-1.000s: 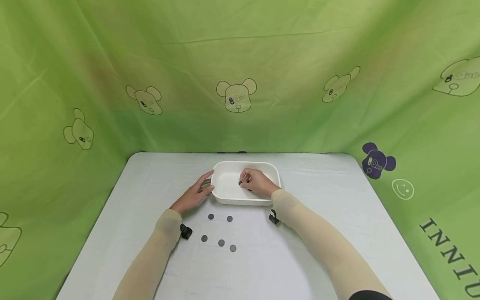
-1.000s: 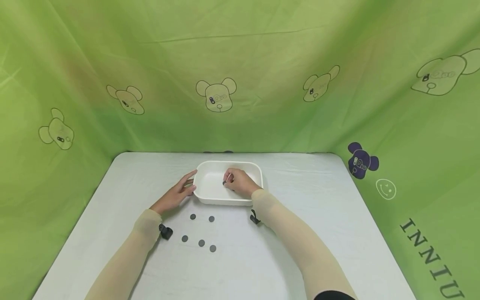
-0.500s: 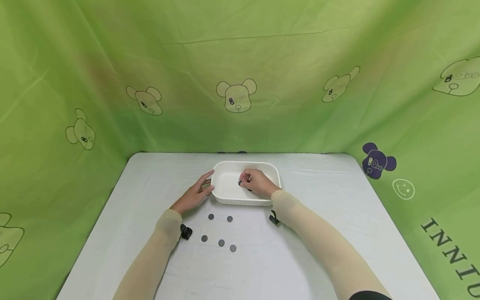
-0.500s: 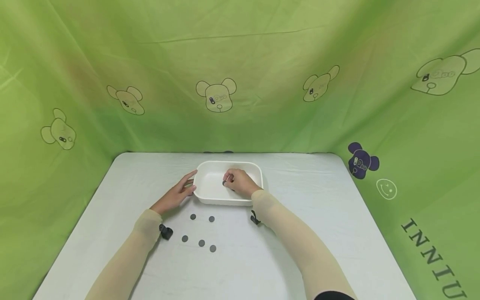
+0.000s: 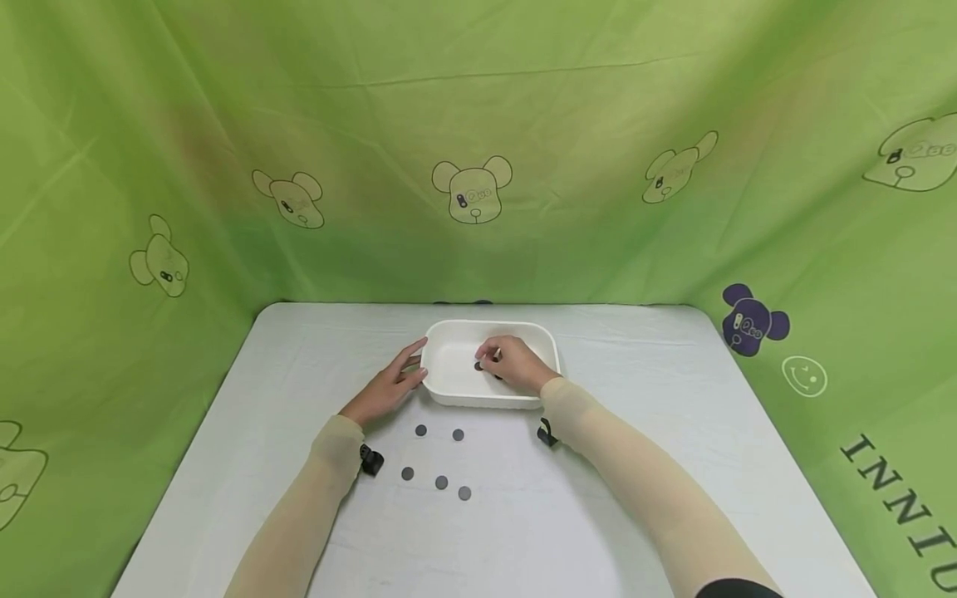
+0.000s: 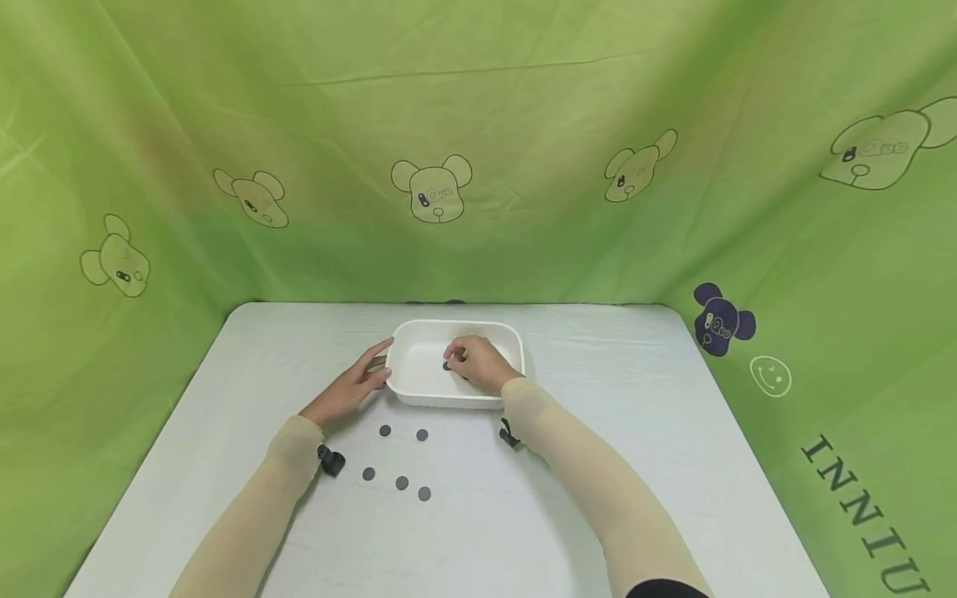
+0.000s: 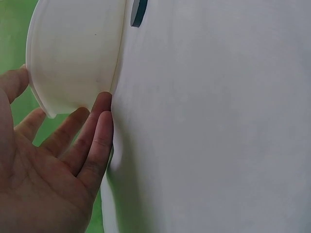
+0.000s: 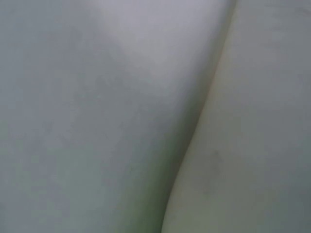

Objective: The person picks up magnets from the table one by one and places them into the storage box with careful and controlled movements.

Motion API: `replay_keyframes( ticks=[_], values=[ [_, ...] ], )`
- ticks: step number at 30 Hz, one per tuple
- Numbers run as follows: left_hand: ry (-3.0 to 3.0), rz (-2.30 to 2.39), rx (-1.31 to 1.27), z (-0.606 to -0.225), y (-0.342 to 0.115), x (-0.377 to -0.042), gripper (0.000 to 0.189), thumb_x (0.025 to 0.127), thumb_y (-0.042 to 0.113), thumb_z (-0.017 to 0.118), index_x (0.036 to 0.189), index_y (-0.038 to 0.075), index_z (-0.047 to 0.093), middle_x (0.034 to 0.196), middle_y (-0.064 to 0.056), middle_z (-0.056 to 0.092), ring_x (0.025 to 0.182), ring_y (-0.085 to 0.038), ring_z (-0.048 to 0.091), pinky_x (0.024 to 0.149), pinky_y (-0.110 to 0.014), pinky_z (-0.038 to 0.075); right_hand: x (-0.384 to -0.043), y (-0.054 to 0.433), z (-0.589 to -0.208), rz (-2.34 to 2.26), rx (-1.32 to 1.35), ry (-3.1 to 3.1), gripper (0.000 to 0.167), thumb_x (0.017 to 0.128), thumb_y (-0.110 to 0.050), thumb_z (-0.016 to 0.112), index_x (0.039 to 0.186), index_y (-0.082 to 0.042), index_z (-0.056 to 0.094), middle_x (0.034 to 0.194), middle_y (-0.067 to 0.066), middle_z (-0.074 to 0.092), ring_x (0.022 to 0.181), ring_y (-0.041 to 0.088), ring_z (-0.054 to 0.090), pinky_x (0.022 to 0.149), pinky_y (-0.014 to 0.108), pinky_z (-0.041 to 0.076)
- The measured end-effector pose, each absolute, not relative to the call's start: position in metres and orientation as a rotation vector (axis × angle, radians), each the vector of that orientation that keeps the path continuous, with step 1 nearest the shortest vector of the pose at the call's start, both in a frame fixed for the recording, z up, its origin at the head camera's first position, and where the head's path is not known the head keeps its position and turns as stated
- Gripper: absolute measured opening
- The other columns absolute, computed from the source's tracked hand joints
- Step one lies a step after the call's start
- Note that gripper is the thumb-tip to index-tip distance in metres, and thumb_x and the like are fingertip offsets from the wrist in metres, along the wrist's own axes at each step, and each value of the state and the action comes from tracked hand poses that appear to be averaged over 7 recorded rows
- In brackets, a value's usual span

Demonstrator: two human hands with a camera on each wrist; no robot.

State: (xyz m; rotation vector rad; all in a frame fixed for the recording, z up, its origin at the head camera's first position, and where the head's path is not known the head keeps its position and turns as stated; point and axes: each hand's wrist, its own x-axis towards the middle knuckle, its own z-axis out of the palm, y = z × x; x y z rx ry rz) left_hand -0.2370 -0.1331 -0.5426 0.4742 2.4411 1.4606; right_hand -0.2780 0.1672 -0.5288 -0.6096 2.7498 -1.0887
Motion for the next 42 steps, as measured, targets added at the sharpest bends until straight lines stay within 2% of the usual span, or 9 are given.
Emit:
replay_keyframes(
  ticks=[7,18,35,42],
  values=[
    [2.438,1.461,0.473,-0.539,-0.133,-0.237,0.065,0.115,0.035,0.054,0.172,0.039,0.023,0.168,-0.015,0.043,0.152,-0.039,0.045,0.124,-0.056,0.037,-0.278,0.167,-0.526,-1.103,-0.596,2.733,0.014,0.100,-0.009,0.072,0.113,-0.007,0.078,0.097,0.003,0.071,0.089,0.017,0.061,0.085,0.033,0.051],
    [2.435,1.458,0.476,-0.540,-0.133,-0.238,0.065,0.115,0.036,0.054,0.172,0.039,0.023,0.168,-0.015,0.043,0.153,-0.039,0.044,0.124,-0.057,0.037,-0.274,0.167,-0.522,-1.072,-0.638,2.763,0.012,0.102,-0.012,0.072,0.113,-0.009,0.077,0.094,0.002,0.070,0.081,0.014,0.059,0.080,0.031,0.051],
    [2.450,1.437,0.496,-0.544,-0.135,-0.239,0.065,0.114,0.042,0.053,0.172,0.038,0.022,0.169,-0.013,0.043,0.152,-0.039,0.046,0.124,-0.055,0.038,-0.253,0.172,-0.508,-1.087,-0.700,2.784,0.014,0.104,-0.017,0.071,0.116,-0.010,0.076,0.097,0.000,0.069,0.084,0.015,0.056,0.081,0.033,0.050],
    [2.465,1.441,0.504,-0.546,-0.134,-0.239,0.064,0.115,0.038,0.053,0.172,0.039,0.023,0.168,-0.014,0.044,0.150,-0.041,0.048,0.124,-0.057,0.037,-0.240,0.177,-0.498,-1.129,-0.754,2.790,0.016,0.103,-0.014,0.072,0.116,-0.006,0.075,0.096,0.000,0.071,0.082,0.016,0.056,0.078,0.032,0.050]
  ],
)
